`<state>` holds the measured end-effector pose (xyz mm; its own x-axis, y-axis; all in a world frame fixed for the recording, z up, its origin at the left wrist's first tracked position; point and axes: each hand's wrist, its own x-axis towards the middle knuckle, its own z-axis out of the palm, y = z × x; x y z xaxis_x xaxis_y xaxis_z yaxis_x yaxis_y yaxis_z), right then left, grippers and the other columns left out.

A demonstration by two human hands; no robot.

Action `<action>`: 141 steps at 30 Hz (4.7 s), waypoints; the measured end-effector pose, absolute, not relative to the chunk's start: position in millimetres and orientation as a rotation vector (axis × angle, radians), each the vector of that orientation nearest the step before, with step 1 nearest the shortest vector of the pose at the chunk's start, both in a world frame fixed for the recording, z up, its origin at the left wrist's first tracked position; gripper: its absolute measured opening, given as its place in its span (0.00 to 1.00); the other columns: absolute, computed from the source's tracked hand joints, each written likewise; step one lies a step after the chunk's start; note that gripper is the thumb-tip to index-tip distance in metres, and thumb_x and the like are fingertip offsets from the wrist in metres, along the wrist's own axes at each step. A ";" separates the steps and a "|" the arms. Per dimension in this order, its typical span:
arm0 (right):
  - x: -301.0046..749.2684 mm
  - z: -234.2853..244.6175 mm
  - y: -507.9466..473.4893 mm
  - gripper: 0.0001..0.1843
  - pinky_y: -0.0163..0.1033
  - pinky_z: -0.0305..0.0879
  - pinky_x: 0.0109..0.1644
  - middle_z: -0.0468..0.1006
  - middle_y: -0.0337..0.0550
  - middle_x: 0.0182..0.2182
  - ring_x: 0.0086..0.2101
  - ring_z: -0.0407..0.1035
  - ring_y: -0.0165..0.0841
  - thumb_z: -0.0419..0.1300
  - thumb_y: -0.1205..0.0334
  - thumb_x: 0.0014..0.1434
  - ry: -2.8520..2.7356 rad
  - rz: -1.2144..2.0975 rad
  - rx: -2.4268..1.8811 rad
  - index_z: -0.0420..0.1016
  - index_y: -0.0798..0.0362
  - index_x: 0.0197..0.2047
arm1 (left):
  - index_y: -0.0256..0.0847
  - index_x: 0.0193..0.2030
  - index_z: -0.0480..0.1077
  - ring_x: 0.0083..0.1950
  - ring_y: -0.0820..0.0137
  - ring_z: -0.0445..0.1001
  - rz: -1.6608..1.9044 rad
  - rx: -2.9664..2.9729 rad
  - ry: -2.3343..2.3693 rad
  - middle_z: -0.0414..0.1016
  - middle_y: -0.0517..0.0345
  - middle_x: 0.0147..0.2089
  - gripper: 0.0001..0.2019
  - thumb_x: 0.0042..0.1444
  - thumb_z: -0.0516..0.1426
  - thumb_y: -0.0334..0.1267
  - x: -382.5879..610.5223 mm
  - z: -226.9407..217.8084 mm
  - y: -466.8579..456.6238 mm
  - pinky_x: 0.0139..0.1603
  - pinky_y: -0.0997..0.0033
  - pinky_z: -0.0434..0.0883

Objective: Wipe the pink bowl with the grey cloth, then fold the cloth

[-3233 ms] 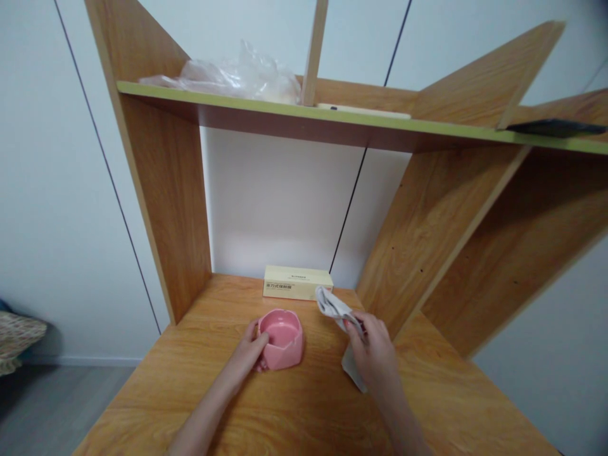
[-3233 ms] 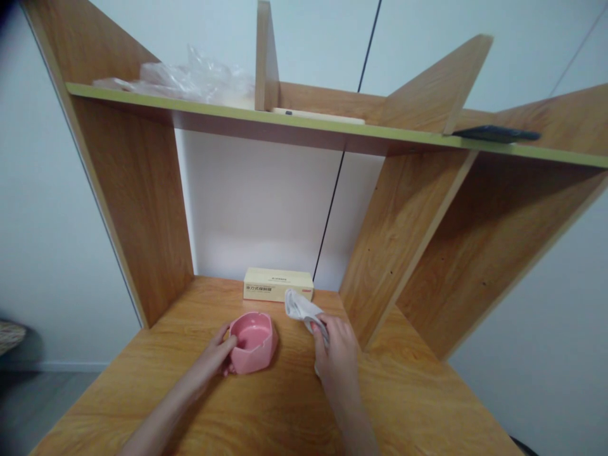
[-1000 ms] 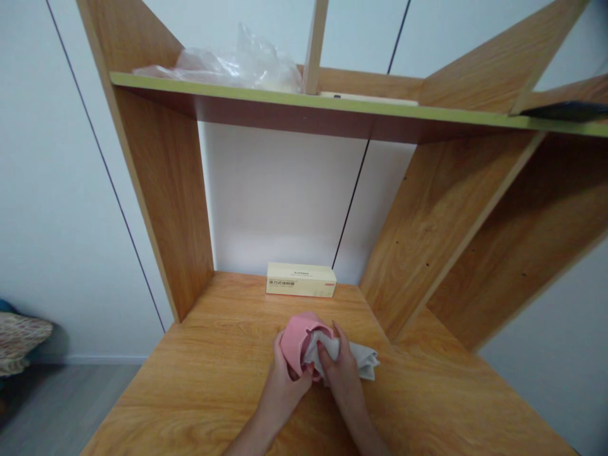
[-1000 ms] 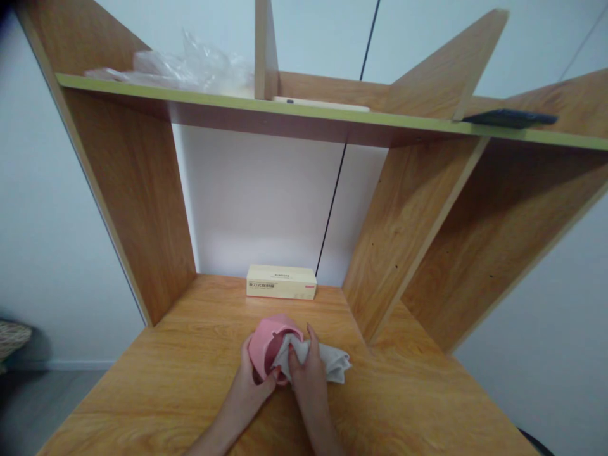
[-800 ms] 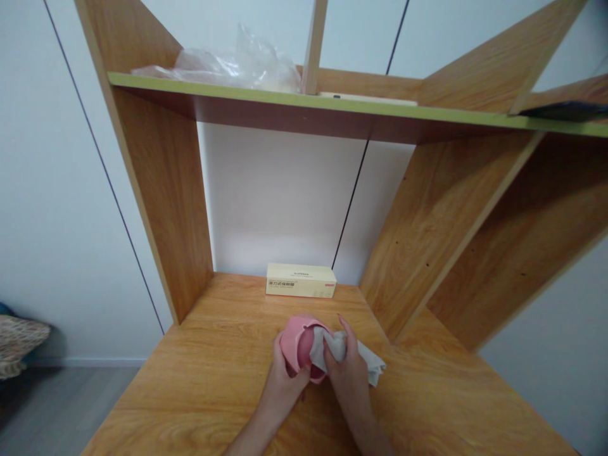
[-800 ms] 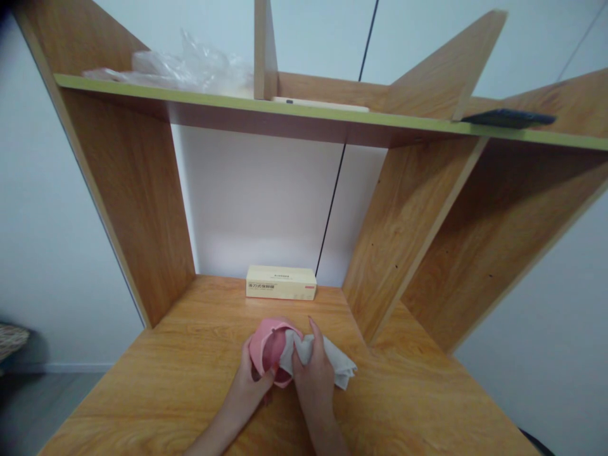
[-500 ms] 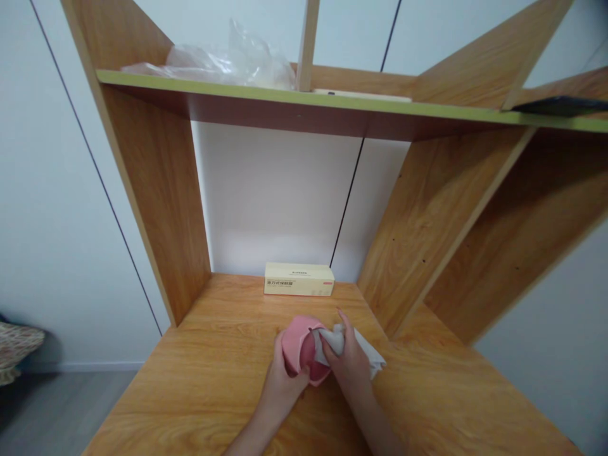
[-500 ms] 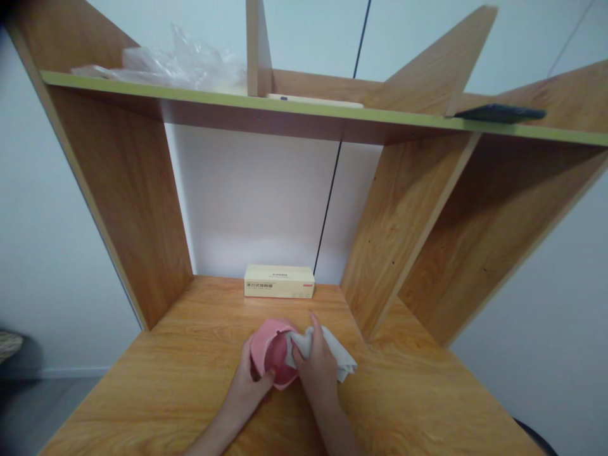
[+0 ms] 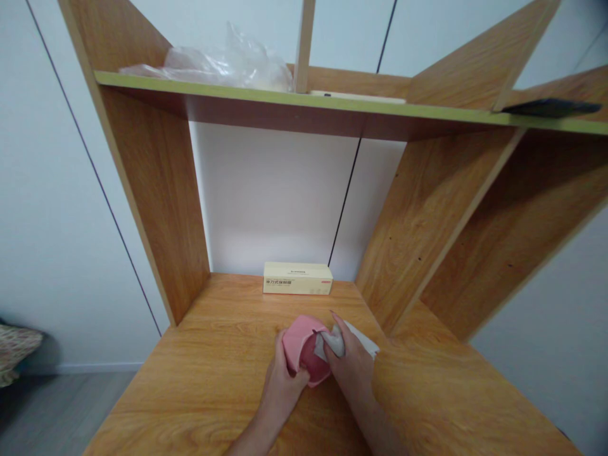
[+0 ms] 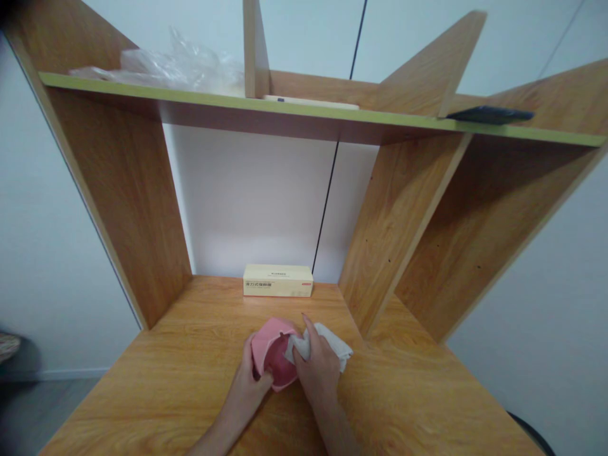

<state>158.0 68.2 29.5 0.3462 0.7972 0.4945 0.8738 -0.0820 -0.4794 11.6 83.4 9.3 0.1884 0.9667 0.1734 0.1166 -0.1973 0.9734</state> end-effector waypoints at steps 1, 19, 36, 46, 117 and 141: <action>158.5 30.4 68.0 0.25 0.39 0.62 0.41 0.77 0.46 0.36 0.37 0.70 0.39 0.52 0.59 0.53 -1.494 -0.172 -1.873 0.63 0.52 0.55 | 0.37 0.57 0.50 0.52 0.63 0.66 1.143 1.534 1.070 0.67 0.50 0.51 0.32 0.41 0.52 0.27 11.8 9.7 83.1 0.54 0.64 0.61; 147.2 20.5 72.8 0.26 0.40 0.64 0.47 0.74 0.49 0.43 0.44 0.68 0.37 0.48 0.53 0.55 -1.259 0.435 -1.514 0.61 0.56 0.55 | 0.37 0.62 0.40 0.60 0.61 0.56 1.259 1.601 0.999 0.52 0.42 0.62 0.37 0.50 0.56 0.41 7.8 14.6 74.7 0.58 0.63 0.57; 151.5 31.1 67.9 0.28 0.39 0.64 0.34 0.77 0.46 0.32 0.33 0.72 0.39 0.50 0.55 0.53 -1.373 -0.139 -1.870 0.58 0.55 0.56 | 0.38 0.46 0.59 0.41 0.61 0.72 1.223 1.318 1.029 0.72 0.52 0.40 0.25 0.39 0.61 0.34 17.1 12.4 75.5 0.38 0.66 0.72; 155.1 15.9 76.7 0.35 0.35 0.62 0.27 0.75 0.38 0.27 0.28 0.72 0.36 0.50 0.58 0.51 -1.335 0.267 -1.871 0.45 0.53 0.61 | 0.39 0.47 0.57 0.42 0.63 0.71 1.203 1.487 0.991 0.71 0.53 0.42 0.23 0.42 0.59 0.32 17.1 6.1 77.7 0.42 0.67 0.70; 160.5 35.0 69.1 0.29 0.41 0.62 0.44 0.73 0.47 0.42 0.41 0.68 0.38 0.52 0.60 0.49 -1.364 -0.047 -1.795 0.58 0.52 0.56 | 0.39 0.43 0.59 0.37 0.66 0.71 1.169 1.538 1.021 0.72 0.56 0.36 0.22 0.37 0.56 0.25 15.0 11.1 74.2 0.36 0.70 0.68; 147.6 26.5 73.9 0.29 0.36 0.63 0.29 0.77 0.45 0.30 0.27 0.71 0.37 0.50 0.56 0.53 -1.277 0.090 -1.878 0.56 0.55 0.58 | 0.40 0.42 0.57 0.38 0.68 0.71 1.209 1.320 0.899 0.71 0.57 0.37 0.18 0.43 0.57 0.30 17.2 1.9 76.0 0.38 0.71 0.69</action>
